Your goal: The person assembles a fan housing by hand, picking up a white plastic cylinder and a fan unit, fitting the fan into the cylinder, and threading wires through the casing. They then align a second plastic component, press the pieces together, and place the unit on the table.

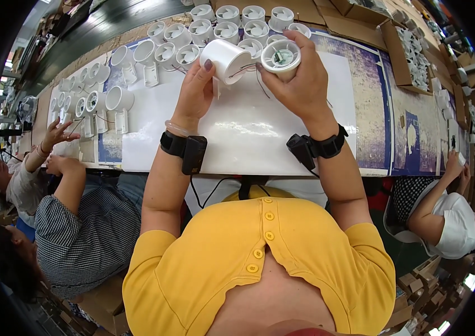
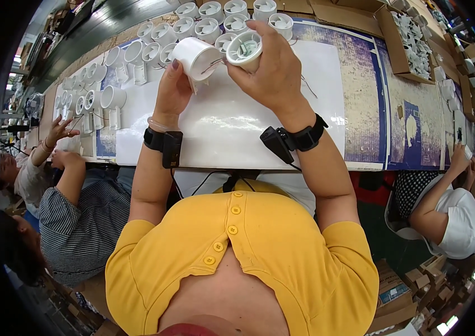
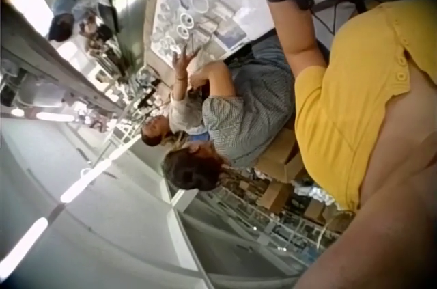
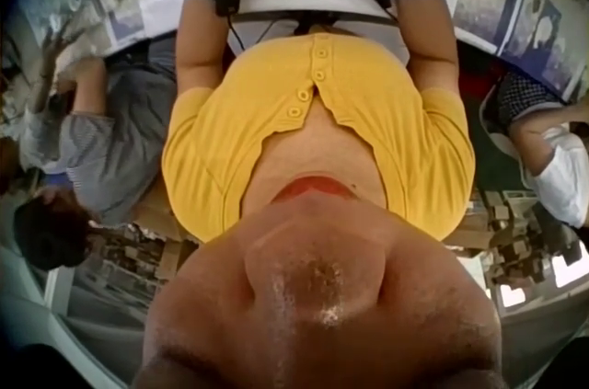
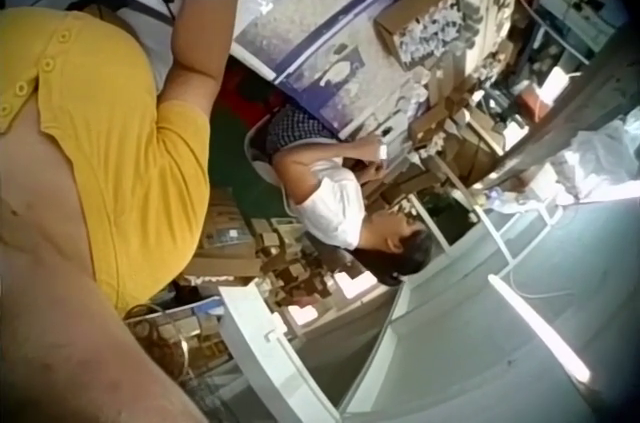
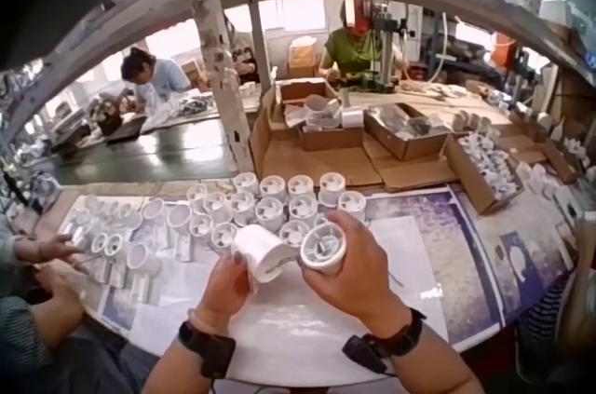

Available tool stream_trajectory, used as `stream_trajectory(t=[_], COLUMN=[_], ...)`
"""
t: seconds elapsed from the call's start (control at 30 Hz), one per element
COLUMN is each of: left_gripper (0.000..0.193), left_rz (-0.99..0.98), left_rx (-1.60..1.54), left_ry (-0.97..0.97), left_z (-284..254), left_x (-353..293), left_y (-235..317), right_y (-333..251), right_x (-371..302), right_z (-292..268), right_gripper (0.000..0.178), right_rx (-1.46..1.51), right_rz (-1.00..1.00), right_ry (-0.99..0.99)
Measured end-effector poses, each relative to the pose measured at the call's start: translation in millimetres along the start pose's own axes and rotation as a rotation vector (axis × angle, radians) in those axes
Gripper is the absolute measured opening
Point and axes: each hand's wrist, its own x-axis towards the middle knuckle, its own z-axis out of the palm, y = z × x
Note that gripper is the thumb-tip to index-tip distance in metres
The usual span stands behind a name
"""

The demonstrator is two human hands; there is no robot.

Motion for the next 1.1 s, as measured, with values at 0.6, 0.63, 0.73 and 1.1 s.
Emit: stream_trajectory(t=[0.6,0.63,0.73,1.1], left_gripper=[0.053,0.053,0.051,0.048], left_rz=[-0.041,-0.077,-0.163,-0.243], left_rx=[0.116,0.094,0.055,0.071], left_ry=[-0.069,-0.077,-0.094,-0.059], left_z=[23,17,11,11], left_x=[-17,-18,-20,-22], left_y=[8,5,-2,-12], right_y=[-1,1,11,24], right_x=[4,3,2,6], right_z=[-10,-11,-15,-33], right_gripper=[0.071,0.069,0.067,0.034], right_rx=[0.246,0.249,0.258,0.214], right_rz=[-0.030,-0.031,-0.022,0.015], right_ry=[-0.348,-0.414,-0.540,-0.582])
